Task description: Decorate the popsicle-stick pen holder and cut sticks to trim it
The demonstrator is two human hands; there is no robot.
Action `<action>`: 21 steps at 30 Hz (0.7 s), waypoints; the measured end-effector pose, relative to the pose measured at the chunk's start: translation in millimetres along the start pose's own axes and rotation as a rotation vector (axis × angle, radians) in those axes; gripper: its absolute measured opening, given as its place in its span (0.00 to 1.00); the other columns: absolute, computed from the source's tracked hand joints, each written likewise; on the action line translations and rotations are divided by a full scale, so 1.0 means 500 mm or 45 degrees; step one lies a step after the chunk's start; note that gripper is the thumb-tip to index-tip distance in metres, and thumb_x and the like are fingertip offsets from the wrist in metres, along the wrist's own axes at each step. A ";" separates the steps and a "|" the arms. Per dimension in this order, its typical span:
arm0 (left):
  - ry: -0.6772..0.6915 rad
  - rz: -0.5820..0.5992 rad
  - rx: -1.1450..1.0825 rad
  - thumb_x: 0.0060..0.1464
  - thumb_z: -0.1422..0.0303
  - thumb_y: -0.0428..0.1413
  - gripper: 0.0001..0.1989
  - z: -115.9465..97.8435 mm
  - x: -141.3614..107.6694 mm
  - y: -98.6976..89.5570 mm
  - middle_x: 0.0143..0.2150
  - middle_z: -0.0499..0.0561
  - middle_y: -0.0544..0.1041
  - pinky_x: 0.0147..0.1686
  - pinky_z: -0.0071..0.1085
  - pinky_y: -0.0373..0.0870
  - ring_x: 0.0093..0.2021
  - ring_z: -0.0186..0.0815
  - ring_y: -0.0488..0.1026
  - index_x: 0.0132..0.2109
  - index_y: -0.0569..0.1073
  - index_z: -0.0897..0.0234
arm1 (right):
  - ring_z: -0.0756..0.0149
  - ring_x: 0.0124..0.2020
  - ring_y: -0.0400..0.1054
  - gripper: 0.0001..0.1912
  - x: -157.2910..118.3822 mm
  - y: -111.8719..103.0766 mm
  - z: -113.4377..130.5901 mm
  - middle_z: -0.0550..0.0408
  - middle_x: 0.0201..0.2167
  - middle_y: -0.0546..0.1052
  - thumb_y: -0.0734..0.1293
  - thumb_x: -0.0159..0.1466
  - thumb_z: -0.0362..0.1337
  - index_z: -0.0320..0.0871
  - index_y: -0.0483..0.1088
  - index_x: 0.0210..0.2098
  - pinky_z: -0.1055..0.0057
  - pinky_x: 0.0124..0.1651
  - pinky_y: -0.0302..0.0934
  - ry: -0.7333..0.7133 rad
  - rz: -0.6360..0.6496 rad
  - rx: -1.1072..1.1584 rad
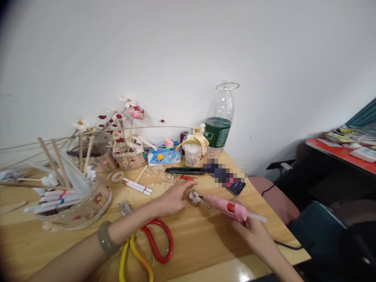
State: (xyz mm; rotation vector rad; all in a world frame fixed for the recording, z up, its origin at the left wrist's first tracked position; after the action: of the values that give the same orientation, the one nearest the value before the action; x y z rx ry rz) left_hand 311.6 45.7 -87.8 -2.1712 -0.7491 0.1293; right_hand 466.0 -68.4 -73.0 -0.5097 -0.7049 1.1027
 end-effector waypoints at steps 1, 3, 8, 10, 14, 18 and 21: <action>-0.007 -0.010 0.006 0.42 0.78 0.52 0.30 -0.002 -0.001 -0.003 0.53 0.58 0.70 0.53 0.35 0.63 0.52 0.41 0.67 0.56 0.64 0.66 | 0.54 0.34 0.73 0.11 -0.001 0.009 -0.002 0.52 0.30 0.78 0.60 0.55 0.41 0.44 0.72 0.30 0.62 0.37 0.69 0.005 0.046 0.017; -0.034 -0.036 0.033 0.43 0.75 0.54 0.30 -0.007 -0.003 -0.009 0.55 0.59 0.68 0.55 0.39 0.60 0.55 0.44 0.62 0.56 0.63 0.67 | 0.55 0.35 0.73 0.10 -0.003 0.025 -0.001 0.52 0.30 0.78 0.59 0.55 0.39 0.44 0.71 0.29 0.62 0.38 0.69 0.010 0.109 0.030; -0.119 -0.009 0.080 0.43 0.67 0.59 0.29 -0.005 0.002 0.000 0.50 0.59 0.70 0.52 0.44 0.61 0.53 0.48 0.61 0.54 0.65 0.67 | 0.56 0.33 0.73 0.13 0.003 0.047 0.006 0.52 0.28 0.77 0.56 0.56 0.39 0.41 0.70 0.32 0.64 0.35 0.67 0.046 0.148 -0.033; -0.125 0.016 0.071 0.46 0.70 0.57 0.27 0.002 0.007 0.004 0.49 0.57 0.71 0.51 0.41 0.62 0.52 0.45 0.63 0.55 0.64 0.66 | 0.56 0.27 0.72 0.13 0.008 0.052 0.002 0.52 0.24 0.76 0.56 0.56 0.40 0.41 0.69 0.29 0.65 0.29 0.66 0.073 0.155 -0.103; -0.107 0.040 0.053 0.46 0.72 0.56 0.29 0.011 0.011 0.004 0.49 0.58 0.71 0.51 0.39 0.63 0.51 0.44 0.64 0.57 0.62 0.66 | 0.56 0.25 0.70 0.12 0.012 0.049 -0.007 0.52 0.23 0.75 0.57 0.54 0.38 0.41 0.70 0.26 0.66 0.27 0.62 0.093 0.136 -0.276; -0.058 0.049 0.042 0.43 0.74 0.57 0.30 0.005 0.002 -0.010 0.54 0.56 0.69 0.54 0.41 0.60 0.55 0.45 0.60 0.56 0.63 0.64 | 0.57 0.25 0.70 0.09 0.011 0.041 -0.002 0.54 0.22 0.75 0.60 0.56 0.39 0.44 0.69 0.25 0.69 0.24 0.60 0.074 0.114 -0.373; -0.029 0.041 0.026 0.44 0.76 0.55 0.29 0.002 -0.014 -0.029 0.55 0.53 0.68 0.56 0.39 0.58 0.56 0.42 0.59 0.56 0.63 0.62 | 0.58 0.24 0.70 0.09 0.010 0.032 0.004 0.54 0.22 0.75 0.63 0.55 0.42 0.43 0.70 0.26 0.69 0.23 0.61 0.049 0.096 -0.388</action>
State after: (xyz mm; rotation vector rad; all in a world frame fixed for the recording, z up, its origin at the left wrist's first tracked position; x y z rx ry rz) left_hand 298.6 49.5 -79.1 -2.1662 -0.7229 0.1780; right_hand 455.7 -57.6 -81.4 -0.8205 -0.8306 1.0579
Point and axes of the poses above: each hand's wrist, its own x-axis towards the middle knuckle, its own y-axis out of the palm, z = x × y, the point moved 9 cm from there along x, towards the middle knuckle
